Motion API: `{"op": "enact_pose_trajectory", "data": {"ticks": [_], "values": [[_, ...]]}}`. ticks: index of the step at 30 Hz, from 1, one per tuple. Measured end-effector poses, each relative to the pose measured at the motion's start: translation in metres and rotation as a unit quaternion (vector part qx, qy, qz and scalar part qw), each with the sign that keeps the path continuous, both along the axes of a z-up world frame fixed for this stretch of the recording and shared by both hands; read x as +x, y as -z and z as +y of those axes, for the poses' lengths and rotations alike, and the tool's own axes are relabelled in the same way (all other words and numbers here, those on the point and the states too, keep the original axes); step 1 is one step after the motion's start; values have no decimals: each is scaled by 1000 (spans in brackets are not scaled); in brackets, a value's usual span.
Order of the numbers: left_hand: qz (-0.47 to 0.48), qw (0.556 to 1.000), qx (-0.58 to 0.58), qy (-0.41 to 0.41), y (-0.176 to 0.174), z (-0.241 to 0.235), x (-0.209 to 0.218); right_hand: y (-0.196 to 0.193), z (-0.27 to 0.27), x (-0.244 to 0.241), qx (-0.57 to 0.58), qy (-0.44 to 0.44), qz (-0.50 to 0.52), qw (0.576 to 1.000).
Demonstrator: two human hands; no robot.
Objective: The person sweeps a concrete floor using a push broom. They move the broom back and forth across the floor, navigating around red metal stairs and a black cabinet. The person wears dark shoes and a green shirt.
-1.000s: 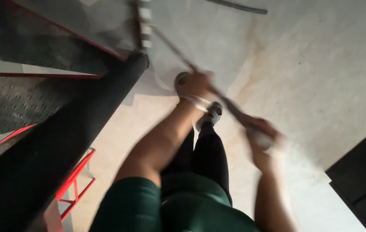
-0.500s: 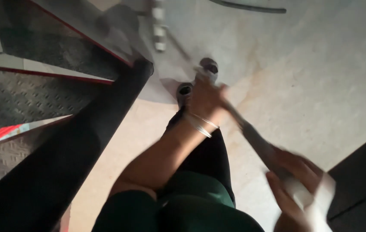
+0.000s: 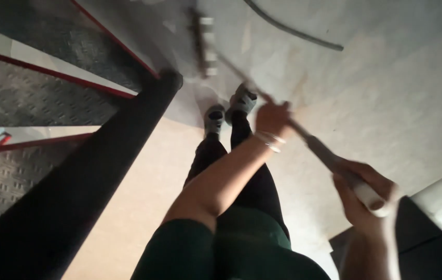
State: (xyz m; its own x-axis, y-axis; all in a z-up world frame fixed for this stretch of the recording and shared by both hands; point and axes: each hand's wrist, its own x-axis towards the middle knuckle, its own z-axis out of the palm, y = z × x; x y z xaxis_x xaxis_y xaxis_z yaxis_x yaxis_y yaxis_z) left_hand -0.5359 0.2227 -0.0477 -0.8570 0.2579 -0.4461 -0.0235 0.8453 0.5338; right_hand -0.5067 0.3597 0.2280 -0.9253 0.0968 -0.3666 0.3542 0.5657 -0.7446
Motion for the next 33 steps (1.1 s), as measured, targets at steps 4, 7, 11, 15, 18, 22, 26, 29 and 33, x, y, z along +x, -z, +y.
{"op": "enact_pose_trajectory", "data": {"ticks": [4,7,11,15,18,22,26,29,33], "values": [[-45,990,136,1,-77,38,-43,-65,13,-21,183,-97,-16,978],[36,988,149,-1,-130,13,-64,-112,15,-36,230,-210,4,950],[2,1000,-9,21,-125,-60,-85,-77,-11,-59,64,-175,102,977],[-43,986,-142,-73,-46,-191,-130,46,-101,-94,-138,-133,23,981],[110,970,-205,-77,-4,-273,-152,120,-176,-123,-230,-107,38,966],[-49,991,-120,-15,72,-222,-152,131,-153,-114,-172,-21,-72,982],[-10,1000,23,2,61,-30,-112,35,-45,-78,-14,115,-37,993],[-111,976,77,169,-28,19,-108,-31,-35,-57,158,215,-100,959],[-22,971,195,136,-123,-10,-143,-92,-31,-72,247,-32,-40,968]]}}
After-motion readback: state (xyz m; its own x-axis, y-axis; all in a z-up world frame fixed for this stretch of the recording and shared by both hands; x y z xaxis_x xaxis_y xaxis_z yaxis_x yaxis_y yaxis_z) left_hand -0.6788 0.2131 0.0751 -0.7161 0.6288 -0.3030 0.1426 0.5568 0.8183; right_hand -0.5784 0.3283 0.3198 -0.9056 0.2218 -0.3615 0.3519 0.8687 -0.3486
